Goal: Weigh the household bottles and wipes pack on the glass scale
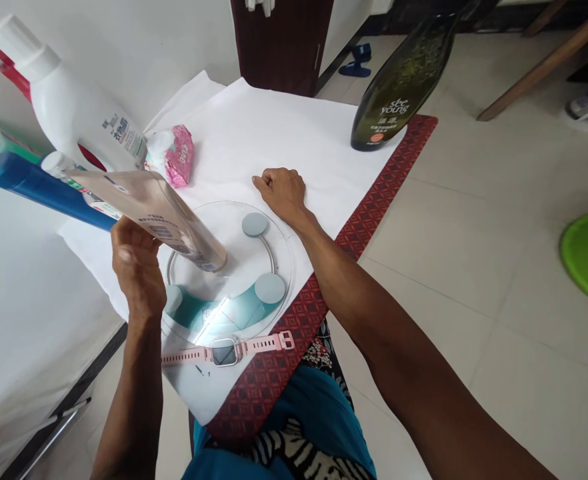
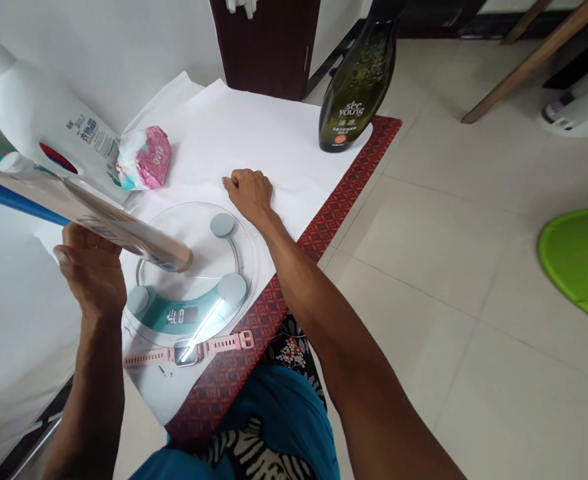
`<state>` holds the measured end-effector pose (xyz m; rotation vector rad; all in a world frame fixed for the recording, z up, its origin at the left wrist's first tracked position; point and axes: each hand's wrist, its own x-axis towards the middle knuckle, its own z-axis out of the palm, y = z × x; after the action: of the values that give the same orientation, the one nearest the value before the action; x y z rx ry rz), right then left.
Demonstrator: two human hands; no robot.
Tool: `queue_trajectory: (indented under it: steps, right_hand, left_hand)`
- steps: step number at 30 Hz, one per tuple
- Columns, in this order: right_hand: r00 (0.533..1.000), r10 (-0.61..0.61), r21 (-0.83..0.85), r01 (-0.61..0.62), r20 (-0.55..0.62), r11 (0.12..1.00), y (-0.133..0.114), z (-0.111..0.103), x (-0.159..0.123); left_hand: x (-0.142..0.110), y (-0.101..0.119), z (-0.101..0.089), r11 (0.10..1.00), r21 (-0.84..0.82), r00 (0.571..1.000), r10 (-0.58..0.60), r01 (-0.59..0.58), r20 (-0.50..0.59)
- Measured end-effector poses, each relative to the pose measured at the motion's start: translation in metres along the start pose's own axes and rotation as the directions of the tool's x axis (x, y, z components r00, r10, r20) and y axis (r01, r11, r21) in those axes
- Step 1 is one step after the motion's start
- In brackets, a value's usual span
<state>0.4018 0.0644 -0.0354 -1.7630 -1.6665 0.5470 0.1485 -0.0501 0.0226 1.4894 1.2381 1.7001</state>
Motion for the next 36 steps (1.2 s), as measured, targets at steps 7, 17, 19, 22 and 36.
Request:
queue_trajectory:
  steps: [7, 17, 19, 22, 36]
  right_hand:
    - [1.000, 0.012, -0.007, -0.012, 0.017, 1.000, 0.002, 0.002, 0.002]
    - [1.000, -0.024, -0.007, 0.024, -0.016, 1.000, 0.010, 0.009, 0.006]
    - [0.999, -0.034, -0.001, 0.034, -0.019, 0.999, 0.010, 0.009, 0.005]
    - [0.999, -0.028, 0.004, 0.028, -0.016, 1.000, 0.010, 0.008, 0.005]
    - [1.000, 0.012, 0.013, -0.011, -0.012, 1.000, 0.004, 0.004, 0.003]
  left_hand:
    - [-0.006, -0.042, -0.035, 0.972, 0.011, 0.928, -0.221, 0.235, -0.301]
    - [-0.006, -0.045, -0.037, 0.969, -0.014, 0.912, -0.235, 0.245, -0.337]
    - [-0.006, -0.045, -0.036, 0.968, -0.017, 0.909, -0.240, 0.249, -0.341]
    - [-0.007, -0.044, -0.036, 0.969, -0.008, 0.913, -0.234, 0.246, -0.333]
    - [-0.033, 0.009, 0.037, 0.863, 0.493, 0.993, 0.078, -0.110, 0.084]
